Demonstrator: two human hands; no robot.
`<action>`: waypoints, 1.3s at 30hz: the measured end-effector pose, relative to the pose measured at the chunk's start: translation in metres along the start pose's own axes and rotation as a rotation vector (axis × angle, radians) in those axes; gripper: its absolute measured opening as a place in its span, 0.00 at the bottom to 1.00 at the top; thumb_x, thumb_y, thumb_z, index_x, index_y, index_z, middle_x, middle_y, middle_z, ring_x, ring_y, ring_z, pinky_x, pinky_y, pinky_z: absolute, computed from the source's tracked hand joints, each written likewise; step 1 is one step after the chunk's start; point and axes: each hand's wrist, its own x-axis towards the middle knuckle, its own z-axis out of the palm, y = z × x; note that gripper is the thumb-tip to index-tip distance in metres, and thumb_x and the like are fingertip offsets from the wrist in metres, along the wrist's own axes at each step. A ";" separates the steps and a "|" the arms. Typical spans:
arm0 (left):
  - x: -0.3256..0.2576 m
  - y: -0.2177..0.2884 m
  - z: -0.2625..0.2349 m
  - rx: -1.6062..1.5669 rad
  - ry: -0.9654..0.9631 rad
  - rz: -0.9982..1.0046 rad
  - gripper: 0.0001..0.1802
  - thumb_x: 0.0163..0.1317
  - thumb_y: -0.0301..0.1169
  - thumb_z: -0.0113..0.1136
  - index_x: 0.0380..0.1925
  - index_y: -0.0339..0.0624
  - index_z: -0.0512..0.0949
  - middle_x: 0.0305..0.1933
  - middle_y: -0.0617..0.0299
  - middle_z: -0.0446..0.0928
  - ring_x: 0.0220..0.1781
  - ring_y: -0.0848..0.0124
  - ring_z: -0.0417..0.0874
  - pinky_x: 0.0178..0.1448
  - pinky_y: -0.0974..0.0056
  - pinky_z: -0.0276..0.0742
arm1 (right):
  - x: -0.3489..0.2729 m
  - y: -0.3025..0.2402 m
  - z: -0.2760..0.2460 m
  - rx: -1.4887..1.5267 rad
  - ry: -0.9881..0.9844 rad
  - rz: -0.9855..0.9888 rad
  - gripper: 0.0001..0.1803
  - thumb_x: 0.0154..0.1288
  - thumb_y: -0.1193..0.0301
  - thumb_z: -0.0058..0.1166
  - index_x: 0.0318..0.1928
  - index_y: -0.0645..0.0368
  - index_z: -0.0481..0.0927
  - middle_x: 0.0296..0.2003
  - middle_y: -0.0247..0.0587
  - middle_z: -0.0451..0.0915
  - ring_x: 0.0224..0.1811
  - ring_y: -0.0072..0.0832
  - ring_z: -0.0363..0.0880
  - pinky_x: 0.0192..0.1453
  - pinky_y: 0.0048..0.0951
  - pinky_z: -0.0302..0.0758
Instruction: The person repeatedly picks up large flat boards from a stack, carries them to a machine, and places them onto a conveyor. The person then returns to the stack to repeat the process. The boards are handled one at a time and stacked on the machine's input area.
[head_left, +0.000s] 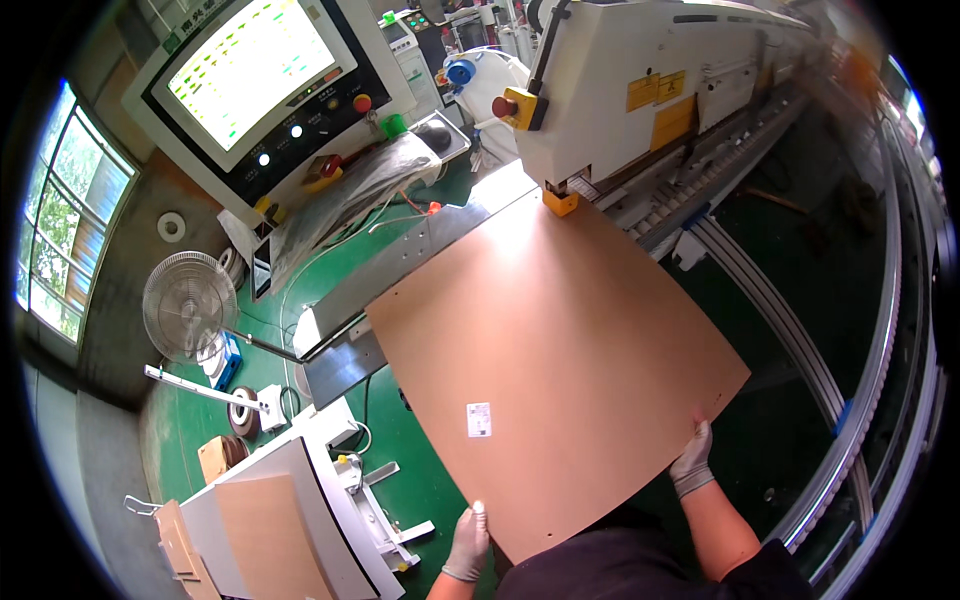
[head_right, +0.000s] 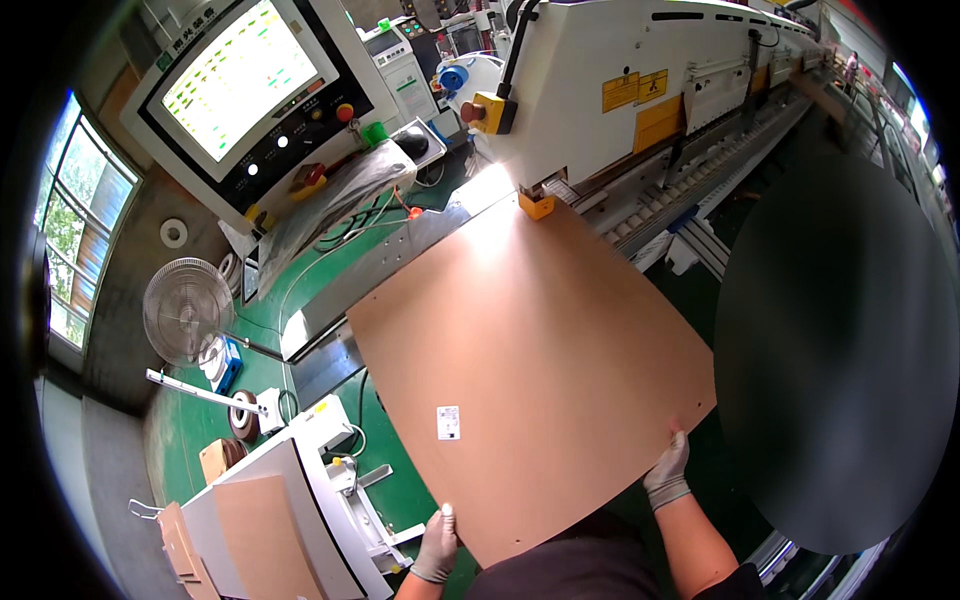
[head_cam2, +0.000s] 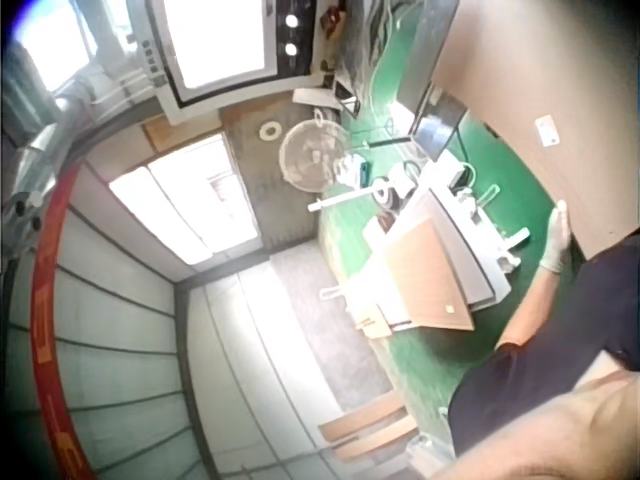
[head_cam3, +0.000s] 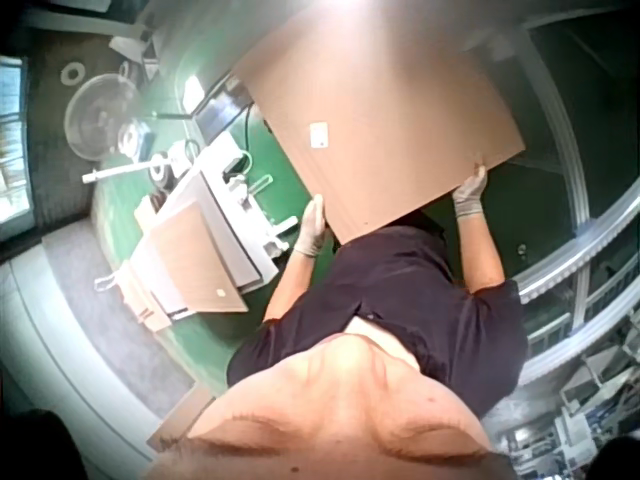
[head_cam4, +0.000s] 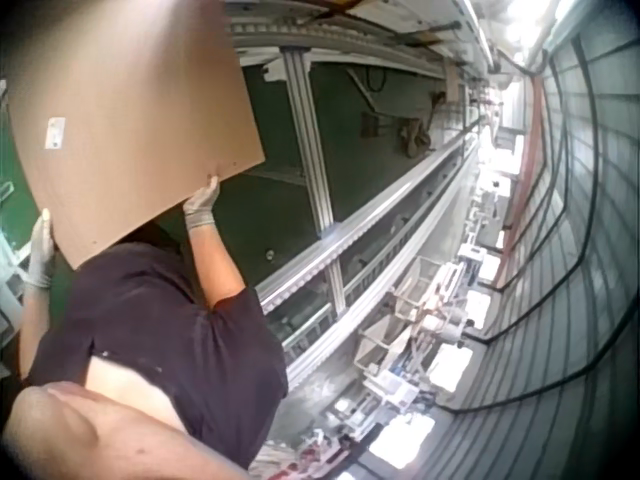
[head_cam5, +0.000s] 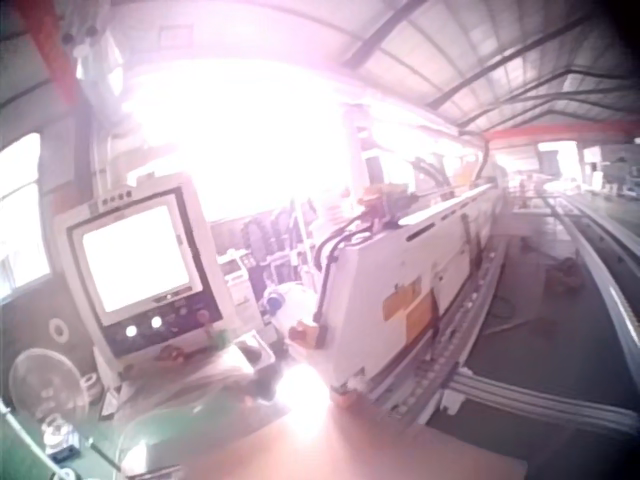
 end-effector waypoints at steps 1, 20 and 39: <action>0.004 0.004 0.008 0.055 -0.017 0.052 0.32 0.86 0.52 0.38 0.61 0.32 0.76 0.49 0.57 0.84 0.47 0.72 0.85 0.48 0.66 0.83 | 0.008 -0.008 -0.001 0.008 0.009 -0.025 0.29 0.80 0.51 0.46 0.70 0.57 0.74 0.65 0.43 0.79 0.68 0.42 0.77 0.74 0.46 0.74; 0.076 0.046 0.079 0.213 -0.330 0.041 0.28 0.79 0.43 0.51 0.71 0.37 0.72 0.64 0.46 0.83 0.62 0.57 0.87 0.65 0.55 0.81 | -0.062 0.080 0.027 -0.092 0.185 -0.045 0.29 0.77 0.54 0.59 0.67 0.59 0.74 0.59 0.40 0.81 0.60 0.35 0.82 0.67 0.45 0.80; 0.013 -0.234 -0.171 1.027 -0.201 -0.022 0.24 0.77 0.43 0.54 0.62 0.35 0.77 0.61 0.36 0.81 0.58 0.44 0.85 0.62 0.49 0.81 | 0.059 -0.005 0.041 -0.191 0.601 -0.489 0.13 0.68 0.57 0.55 0.43 0.52 0.76 0.29 0.36 0.77 0.24 0.25 0.75 0.23 0.25 0.67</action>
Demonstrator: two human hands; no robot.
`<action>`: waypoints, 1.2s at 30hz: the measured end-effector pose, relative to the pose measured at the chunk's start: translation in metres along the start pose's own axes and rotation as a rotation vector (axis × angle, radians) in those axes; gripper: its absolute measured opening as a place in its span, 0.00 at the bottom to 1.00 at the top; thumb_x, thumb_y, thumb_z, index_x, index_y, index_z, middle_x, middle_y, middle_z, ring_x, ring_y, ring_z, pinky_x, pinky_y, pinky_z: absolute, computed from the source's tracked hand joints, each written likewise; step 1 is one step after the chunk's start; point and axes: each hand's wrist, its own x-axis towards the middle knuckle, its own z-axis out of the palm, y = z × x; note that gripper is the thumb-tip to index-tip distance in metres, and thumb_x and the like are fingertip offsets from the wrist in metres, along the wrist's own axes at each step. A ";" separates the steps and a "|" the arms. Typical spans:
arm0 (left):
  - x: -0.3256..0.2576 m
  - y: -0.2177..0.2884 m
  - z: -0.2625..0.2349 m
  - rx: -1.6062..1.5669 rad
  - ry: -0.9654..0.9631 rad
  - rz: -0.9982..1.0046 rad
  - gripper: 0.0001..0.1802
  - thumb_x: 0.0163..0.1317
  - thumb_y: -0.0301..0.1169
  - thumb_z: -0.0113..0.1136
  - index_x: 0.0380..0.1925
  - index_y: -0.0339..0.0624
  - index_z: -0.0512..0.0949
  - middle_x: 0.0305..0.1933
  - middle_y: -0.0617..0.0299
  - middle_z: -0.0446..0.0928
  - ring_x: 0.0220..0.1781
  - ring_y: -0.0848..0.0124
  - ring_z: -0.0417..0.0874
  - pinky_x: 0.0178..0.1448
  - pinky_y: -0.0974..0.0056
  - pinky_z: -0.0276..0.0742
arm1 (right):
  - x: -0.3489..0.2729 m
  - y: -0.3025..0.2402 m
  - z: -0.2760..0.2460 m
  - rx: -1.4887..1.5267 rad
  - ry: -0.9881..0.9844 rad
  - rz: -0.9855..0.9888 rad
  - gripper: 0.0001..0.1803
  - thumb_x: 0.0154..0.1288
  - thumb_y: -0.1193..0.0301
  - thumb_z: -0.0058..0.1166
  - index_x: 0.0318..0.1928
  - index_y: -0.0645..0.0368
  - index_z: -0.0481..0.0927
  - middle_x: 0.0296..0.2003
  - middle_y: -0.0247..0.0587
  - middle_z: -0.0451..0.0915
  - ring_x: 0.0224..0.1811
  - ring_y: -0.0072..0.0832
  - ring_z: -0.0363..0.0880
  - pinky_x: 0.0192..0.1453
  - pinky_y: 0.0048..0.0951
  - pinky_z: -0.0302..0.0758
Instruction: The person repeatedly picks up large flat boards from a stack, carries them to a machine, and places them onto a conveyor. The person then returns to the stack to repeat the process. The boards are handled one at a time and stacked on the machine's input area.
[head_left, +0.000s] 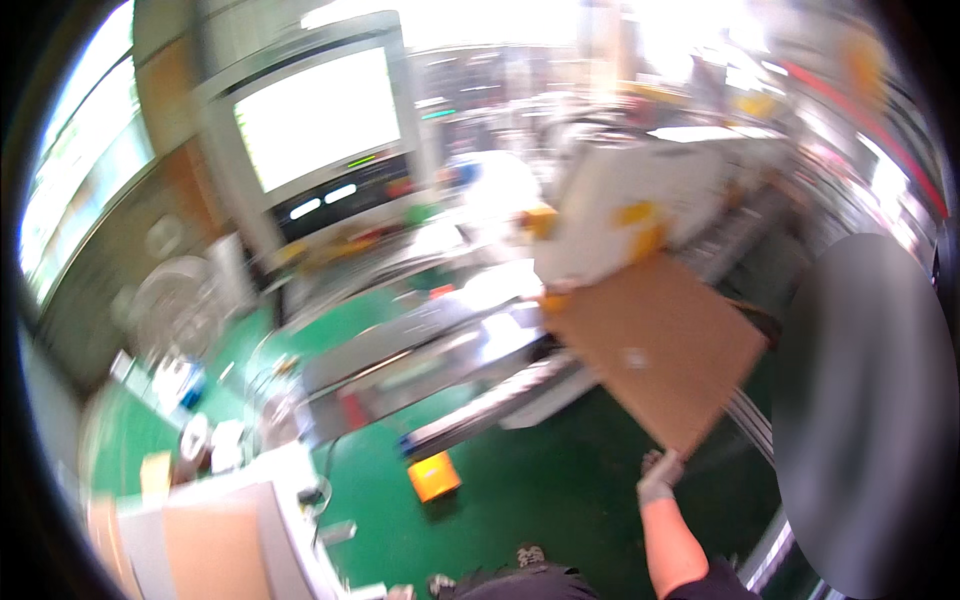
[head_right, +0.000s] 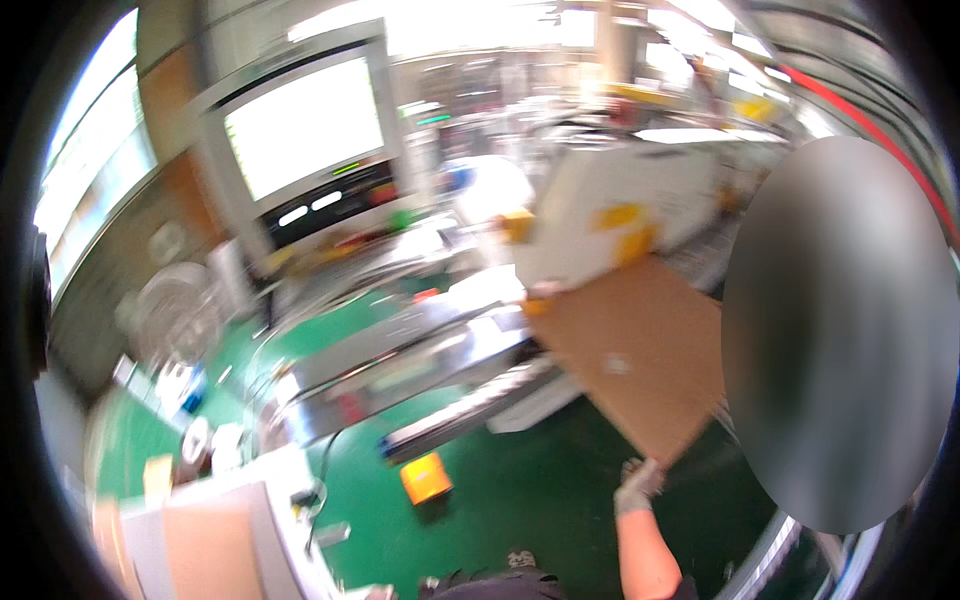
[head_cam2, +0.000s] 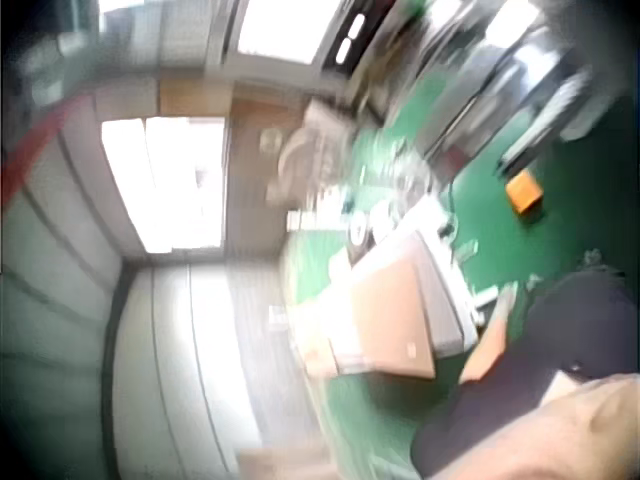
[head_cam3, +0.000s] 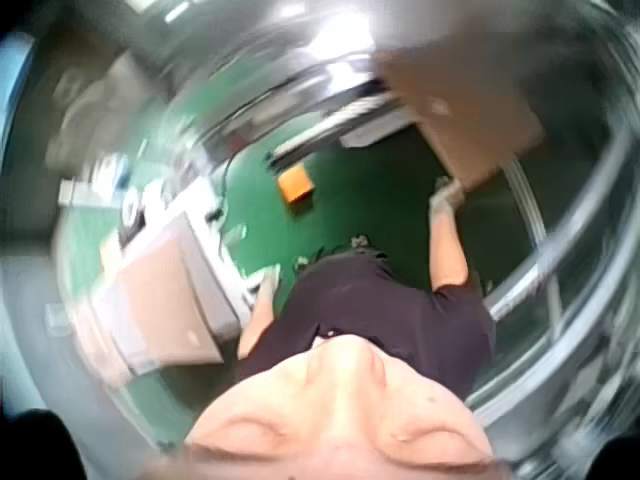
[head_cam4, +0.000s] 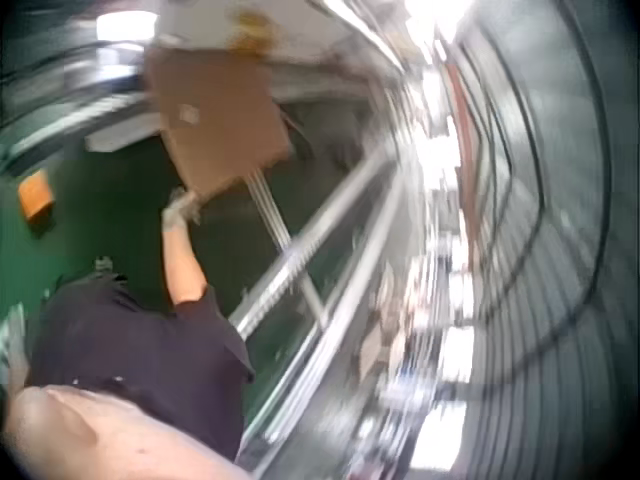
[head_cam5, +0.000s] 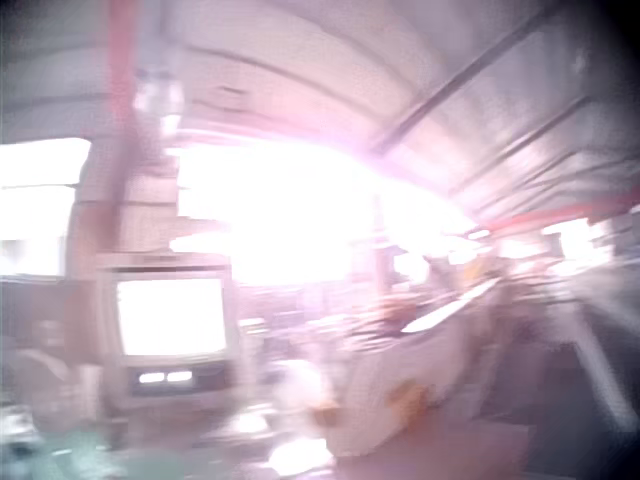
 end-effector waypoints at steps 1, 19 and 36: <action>-0.014 -0.001 -0.001 0.159 0.078 0.124 0.23 0.77 0.41 0.54 0.62 0.35 0.77 0.60 0.36 0.81 0.57 0.44 0.86 0.61 0.49 0.82 | -0.017 0.011 0.001 -0.096 -0.131 0.094 0.13 0.73 0.55 0.55 0.41 0.50 0.75 0.28 0.31 0.75 0.22 0.21 0.72 0.22 0.22 0.65; -0.299 -0.248 0.175 -0.594 0.850 -1.370 0.22 0.64 0.39 0.51 0.29 0.29 0.85 0.38 0.31 0.84 0.47 0.33 0.86 0.55 0.39 0.82 | -0.368 0.228 -0.036 -1.680 -2.100 -0.292 0.16 0.72 0.65 0.65 0.52 0.63 0.86 0.43 0.43 0.88 0.44 0.31 0.87 0.52 0.30 0.82; -0.327 -0.403 0.194 -1.405 1.457 -1.410 0.19 0.69 0.35 0.70 0.51 0.35 0.75 0.48 0.52 0.82 0.48 0.60 0.85 0.54 0.52 0.84 | -0.281 0.150 -0.100 -1.794 -1.302 0.286 0.18 0.76 0.62 0.63 0.51 0.67 0.83 0.36 0.38 0.83 0.35 0.25 0.82 0.41 0.28 0.80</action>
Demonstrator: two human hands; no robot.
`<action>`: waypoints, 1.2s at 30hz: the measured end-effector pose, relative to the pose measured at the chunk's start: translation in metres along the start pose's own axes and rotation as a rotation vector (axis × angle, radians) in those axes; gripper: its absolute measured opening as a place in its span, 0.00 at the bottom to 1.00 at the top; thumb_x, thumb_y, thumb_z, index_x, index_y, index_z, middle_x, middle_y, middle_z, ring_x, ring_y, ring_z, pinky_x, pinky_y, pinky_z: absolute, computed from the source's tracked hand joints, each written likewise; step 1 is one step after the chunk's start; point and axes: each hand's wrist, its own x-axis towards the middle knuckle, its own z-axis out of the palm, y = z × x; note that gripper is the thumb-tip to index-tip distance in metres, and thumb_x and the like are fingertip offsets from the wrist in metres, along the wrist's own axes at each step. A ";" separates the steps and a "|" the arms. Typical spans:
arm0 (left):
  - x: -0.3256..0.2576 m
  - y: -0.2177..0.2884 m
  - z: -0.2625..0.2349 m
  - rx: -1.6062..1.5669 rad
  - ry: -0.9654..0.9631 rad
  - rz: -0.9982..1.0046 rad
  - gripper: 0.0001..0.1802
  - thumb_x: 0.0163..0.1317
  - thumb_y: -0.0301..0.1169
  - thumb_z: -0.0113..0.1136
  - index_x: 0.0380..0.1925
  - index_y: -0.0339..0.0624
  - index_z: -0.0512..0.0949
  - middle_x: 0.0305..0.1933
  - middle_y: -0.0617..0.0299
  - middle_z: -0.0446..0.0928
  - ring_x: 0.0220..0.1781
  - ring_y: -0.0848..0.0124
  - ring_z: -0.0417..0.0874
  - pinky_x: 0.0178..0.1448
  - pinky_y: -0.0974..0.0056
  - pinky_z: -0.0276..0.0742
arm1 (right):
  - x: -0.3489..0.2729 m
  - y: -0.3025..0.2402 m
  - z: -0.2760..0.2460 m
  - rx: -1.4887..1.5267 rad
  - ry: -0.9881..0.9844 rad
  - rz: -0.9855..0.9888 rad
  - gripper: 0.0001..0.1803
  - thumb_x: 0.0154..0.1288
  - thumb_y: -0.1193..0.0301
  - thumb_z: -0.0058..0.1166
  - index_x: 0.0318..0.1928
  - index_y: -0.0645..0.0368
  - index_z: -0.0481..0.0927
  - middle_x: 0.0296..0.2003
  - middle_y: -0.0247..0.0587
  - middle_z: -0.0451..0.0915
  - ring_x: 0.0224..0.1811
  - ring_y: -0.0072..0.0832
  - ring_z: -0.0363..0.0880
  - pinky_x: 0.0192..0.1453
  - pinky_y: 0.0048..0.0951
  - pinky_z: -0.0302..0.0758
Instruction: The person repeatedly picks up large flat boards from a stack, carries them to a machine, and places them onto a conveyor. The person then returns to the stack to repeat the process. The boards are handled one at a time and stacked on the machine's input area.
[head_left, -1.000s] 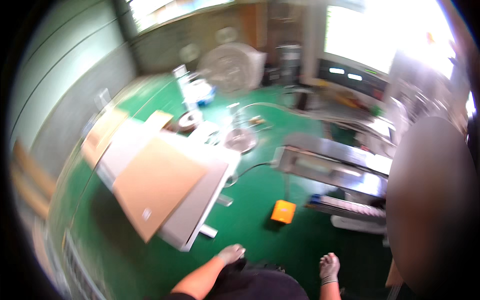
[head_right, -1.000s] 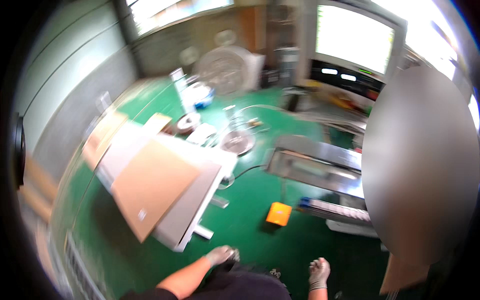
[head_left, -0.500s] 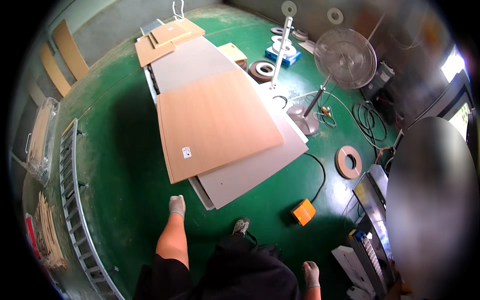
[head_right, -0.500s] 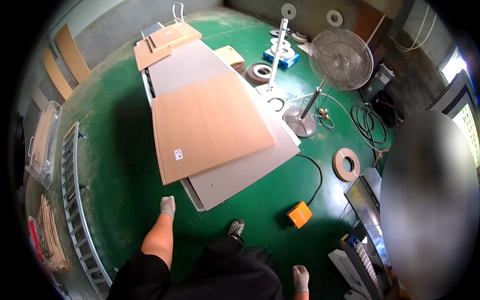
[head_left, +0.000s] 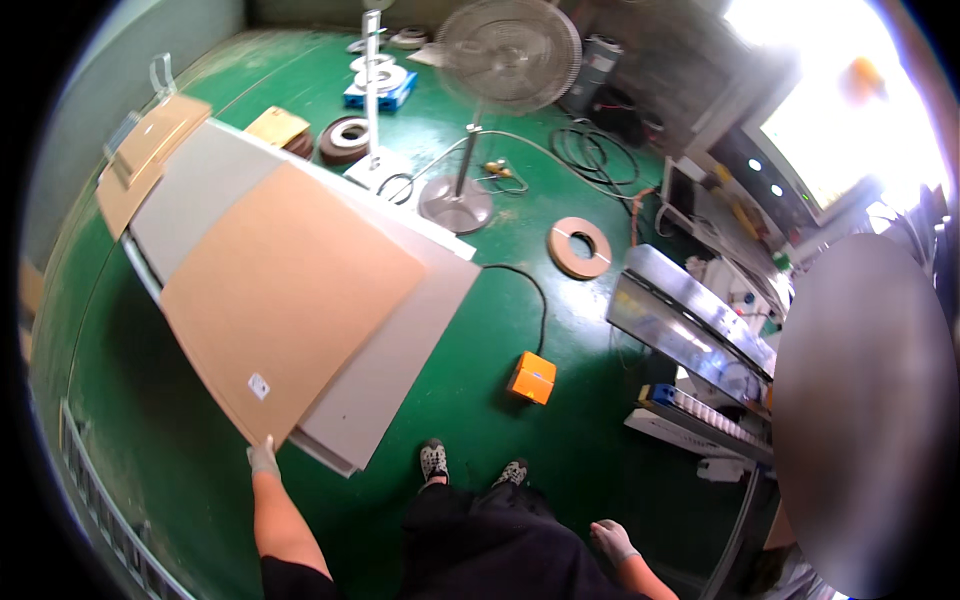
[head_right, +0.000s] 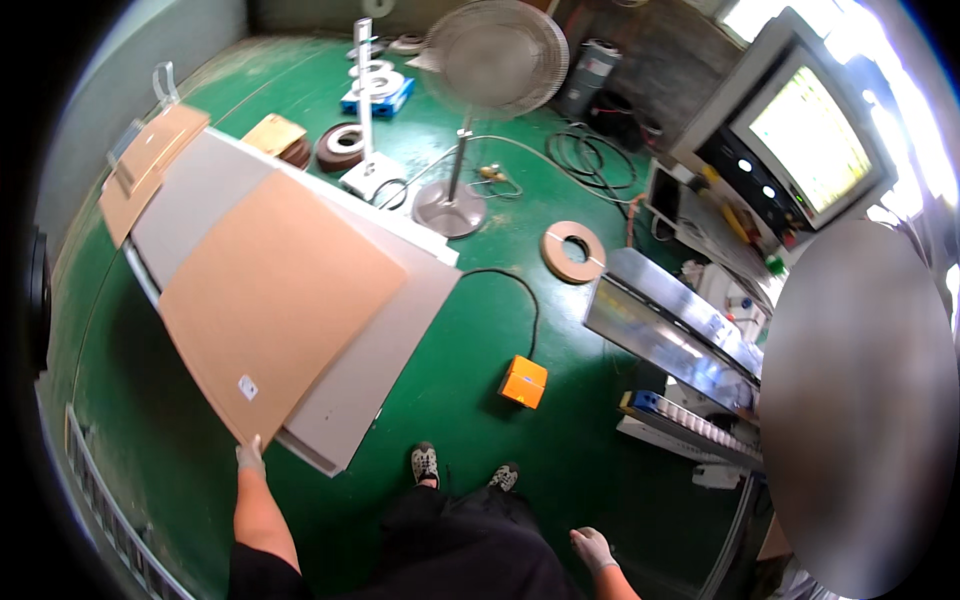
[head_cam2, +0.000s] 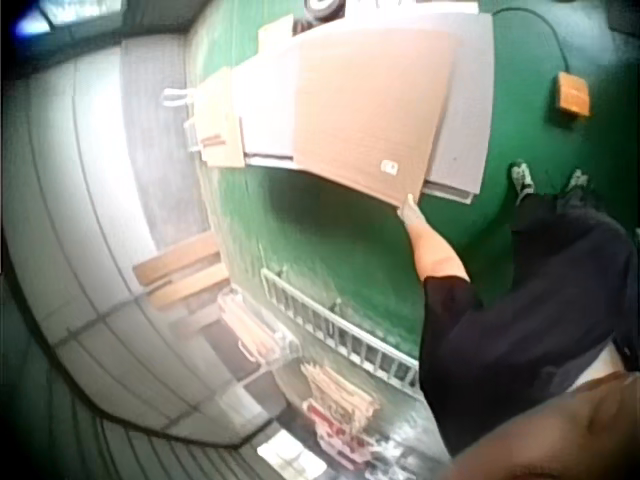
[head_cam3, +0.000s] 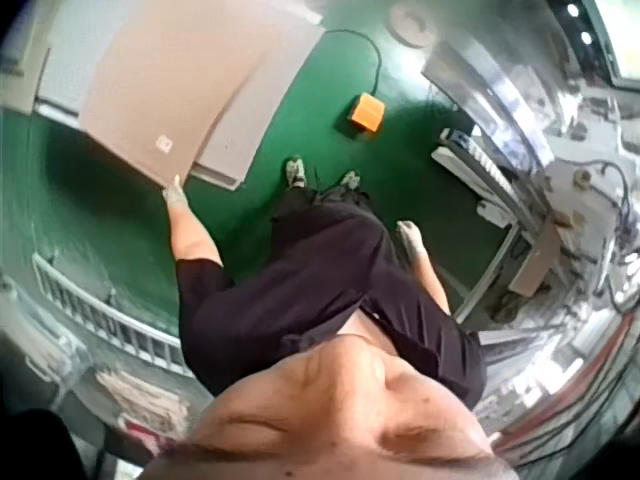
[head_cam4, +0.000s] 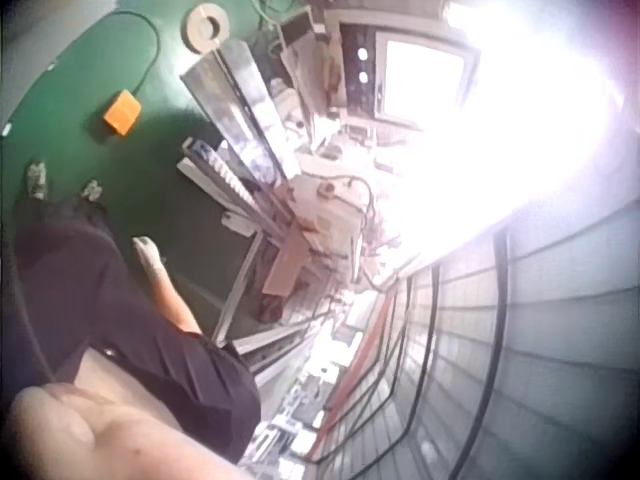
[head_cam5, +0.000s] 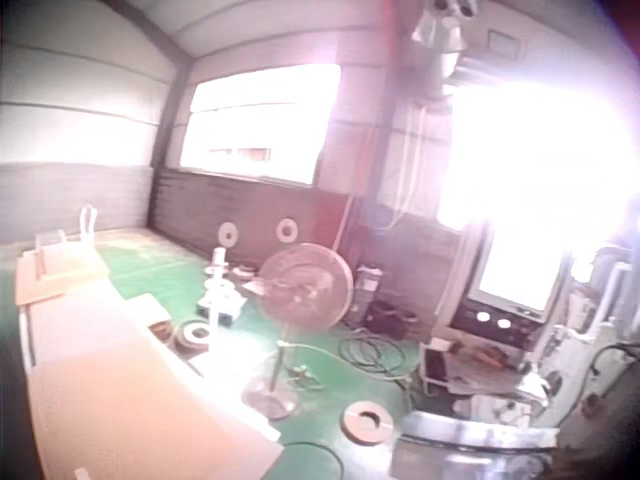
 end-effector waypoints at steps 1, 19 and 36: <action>-0.007 0.004 0.003 -0.052 -0.190 -0.168 0.17 0.70 0.38 0.70 0.48 0.41 0.75 0.42 0.57 0.80 0.41 0.64 0.83 0.46 0.55 0.82 | 0.003 -0.010 0.010 -0.181 0.011 -0.039 0.19 0.75 0.60 0.62 0.51 0.66 0.84 0.39 0.41 0.85 0.38 0.29 0.84 0.44 0.31 0.81; -0.239 -0.073 -0.021 -0.092 -0.923 -0.307 0.13 0.78 0.39 0.61 0.55 0.47 0.76 0.39 0.61 0.78 0.38 0.63 0.82 0.47 0.49 0.85 | 0.058 -0.093 0.051 -0.384 0.004 -0.226 0.16 0.76 0.61 0.61 0.48 0.65 0.86 0.38 0.38 0.86 0.39 0.26 0.83 0.46 0.31 0.81; -0.119 -0.067 -0.087 -0.332 -0.033 -0.345 0.42 0.71 0.52 0.69 0.69 0.27 0.68 0.68 0.40 0.76 0.63 0.50 0.83 0.62 0.43 0.85 | 0.155 -0.383 0.323 -0.933 0.111 -1.004 0.41 0.68 0.47 0.63 0.72 0.60 0.70 0.75 0.59 0.68 0.77 0.55 0.66 0.79 0.52 0.66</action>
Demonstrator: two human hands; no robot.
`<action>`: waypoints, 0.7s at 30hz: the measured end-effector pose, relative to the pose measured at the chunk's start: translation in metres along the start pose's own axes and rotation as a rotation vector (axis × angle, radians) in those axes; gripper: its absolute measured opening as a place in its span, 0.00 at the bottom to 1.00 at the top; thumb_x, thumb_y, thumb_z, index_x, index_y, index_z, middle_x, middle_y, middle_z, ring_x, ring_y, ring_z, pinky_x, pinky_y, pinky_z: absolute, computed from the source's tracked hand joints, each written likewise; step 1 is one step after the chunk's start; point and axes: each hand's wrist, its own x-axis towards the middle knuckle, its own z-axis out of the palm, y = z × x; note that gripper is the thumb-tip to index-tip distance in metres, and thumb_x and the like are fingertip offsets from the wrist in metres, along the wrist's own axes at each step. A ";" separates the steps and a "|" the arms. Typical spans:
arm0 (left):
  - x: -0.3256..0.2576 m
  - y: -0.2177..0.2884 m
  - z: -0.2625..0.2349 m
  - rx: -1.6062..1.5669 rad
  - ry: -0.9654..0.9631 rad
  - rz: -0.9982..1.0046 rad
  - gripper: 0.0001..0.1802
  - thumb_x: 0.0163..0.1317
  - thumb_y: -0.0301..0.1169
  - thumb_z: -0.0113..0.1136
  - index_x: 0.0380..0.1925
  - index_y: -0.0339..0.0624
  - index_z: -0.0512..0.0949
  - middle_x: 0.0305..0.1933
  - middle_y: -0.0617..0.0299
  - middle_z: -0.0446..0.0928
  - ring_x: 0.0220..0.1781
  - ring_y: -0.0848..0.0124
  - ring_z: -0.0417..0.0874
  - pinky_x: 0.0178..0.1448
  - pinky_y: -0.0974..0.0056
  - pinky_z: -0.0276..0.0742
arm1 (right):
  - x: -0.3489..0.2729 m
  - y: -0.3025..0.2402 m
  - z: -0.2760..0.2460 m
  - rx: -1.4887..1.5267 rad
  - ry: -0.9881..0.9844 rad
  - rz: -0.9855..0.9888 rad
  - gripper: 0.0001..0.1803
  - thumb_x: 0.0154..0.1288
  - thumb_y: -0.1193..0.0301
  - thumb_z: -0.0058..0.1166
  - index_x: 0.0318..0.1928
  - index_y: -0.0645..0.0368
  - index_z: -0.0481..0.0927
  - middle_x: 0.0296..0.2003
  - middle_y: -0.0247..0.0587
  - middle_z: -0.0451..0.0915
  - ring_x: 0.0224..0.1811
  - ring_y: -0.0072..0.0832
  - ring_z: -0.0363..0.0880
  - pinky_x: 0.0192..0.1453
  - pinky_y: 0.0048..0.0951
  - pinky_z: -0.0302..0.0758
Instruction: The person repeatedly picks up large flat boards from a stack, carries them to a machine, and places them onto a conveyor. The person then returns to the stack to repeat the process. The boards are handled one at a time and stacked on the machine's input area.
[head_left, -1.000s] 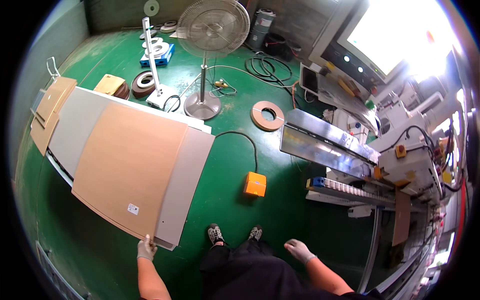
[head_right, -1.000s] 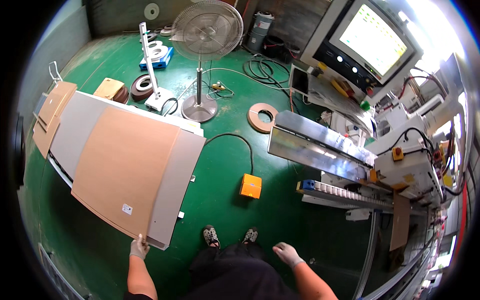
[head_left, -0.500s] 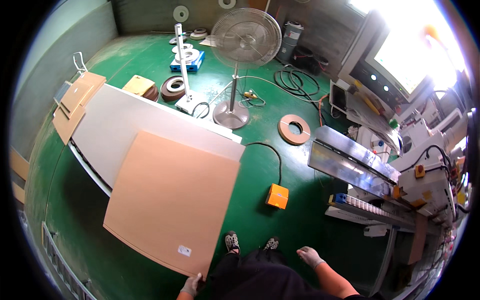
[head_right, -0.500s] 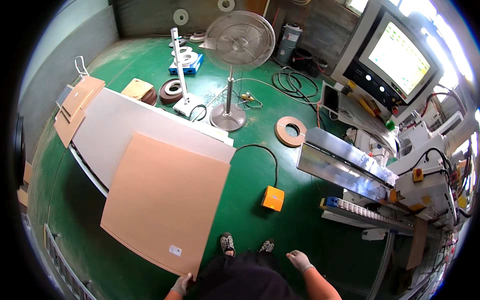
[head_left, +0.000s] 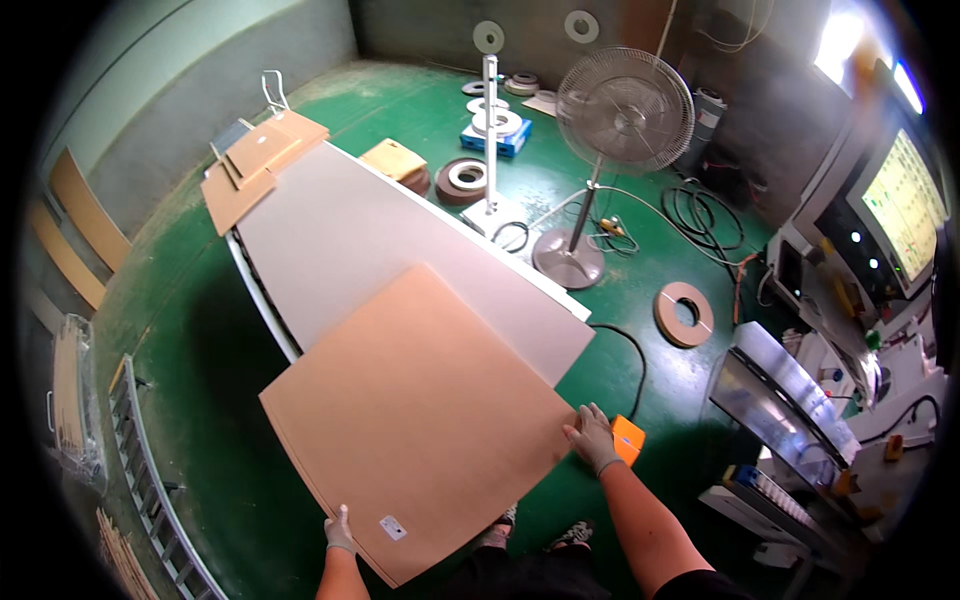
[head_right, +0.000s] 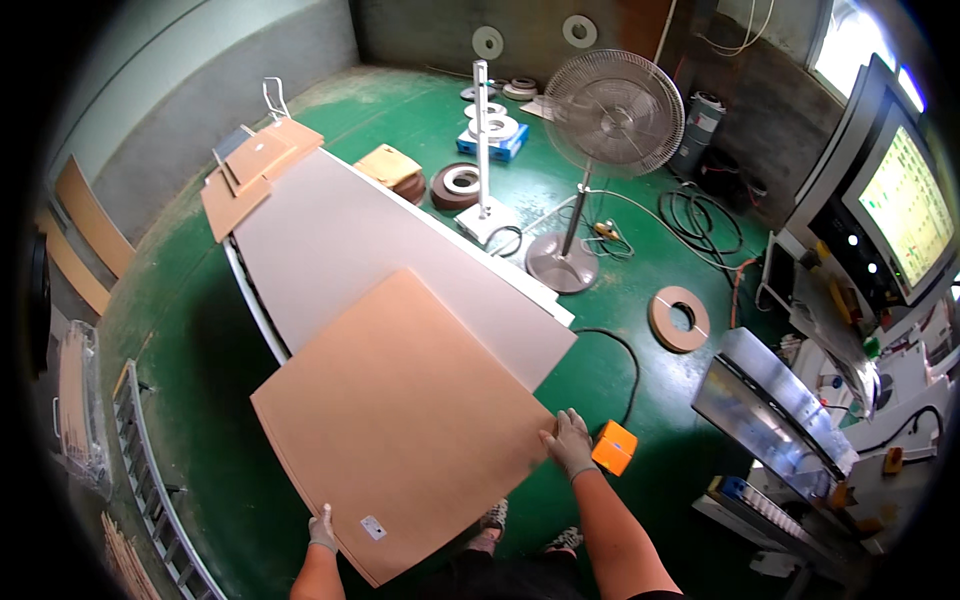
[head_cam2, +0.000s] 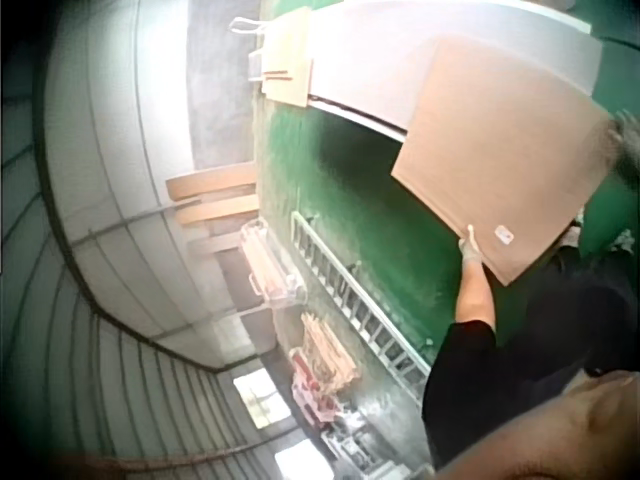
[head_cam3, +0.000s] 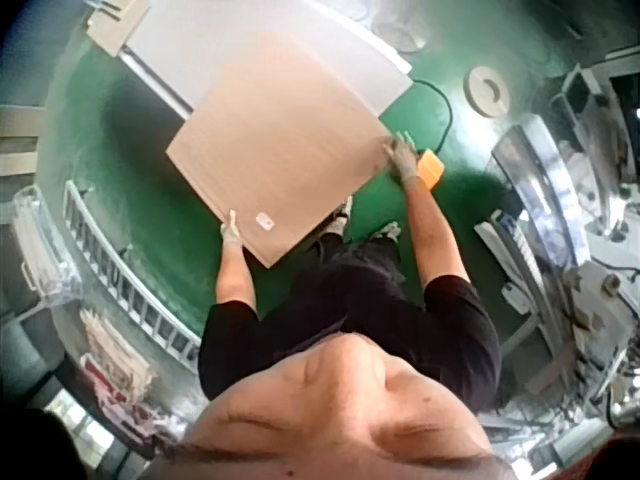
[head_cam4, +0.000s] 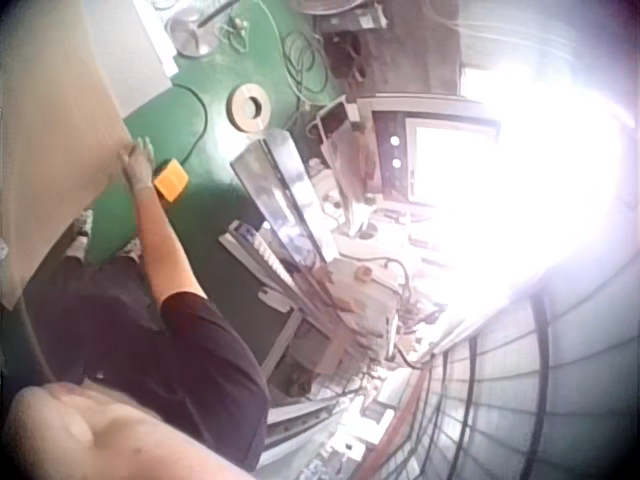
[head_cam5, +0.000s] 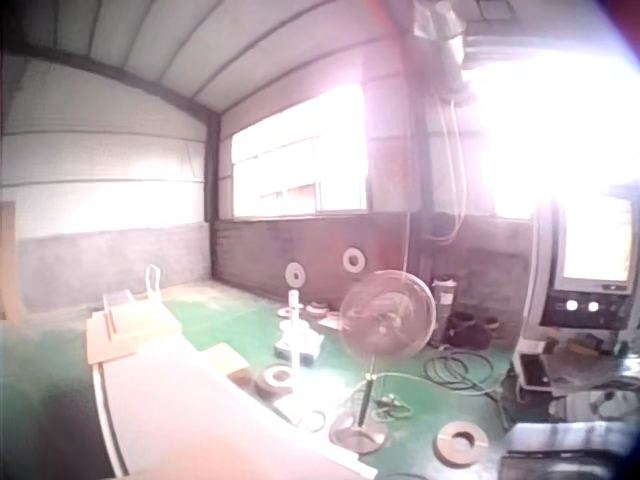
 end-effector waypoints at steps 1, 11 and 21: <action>-0.002 0.003 0.000 0.097 0.076 0.001 0.46 0.69 0.54 0.70 0.70 0.25 0.67 0.71 0.39 0.74 0.68 0.49 0.80 0.66 0.41 0.81 | 0.014 -0.011 0.001 0.041 -0.075 0.039 0.41 0.66 0.46 0.63 0.70 0.60 0.71 0.72 0.58 0.71 0.75 0.54 0.69 0.78 0.52 0.68; -0.026 0.047 -0.050 0.605 -0.021 0.075 0.42 0.69 0.57 0.68 0.60 0.22 0.75 0.56 0.38 0.83 0.58 0.52 0.85 0.62 0.51 0.81 | 0.026 0.093 -0.002 0.028 -0.794 -0.524 0.27 0.62 0.53 0.68 0.55 0.59 0.85 0.54 0.47 0.86 0.55 0.42 0.86 0.58 0.38 0.82; -0.029 0.068 0.017 -0.026 -0.216 0.256 0.35 0.79 0.55 0.53 0.50 0.23 0.82 0.45 0.48 0.87 0.44 0.60 0.90 0.48 0.54 0.86 | -0.136 0.077 -0.095 0.504 -0.440 0.302 0.34 0.73 0.40 0.61 0.49 0.64 0.89 0.40 0.41 0.90 0.42 0.28 0.88 0.47 0.35 0.82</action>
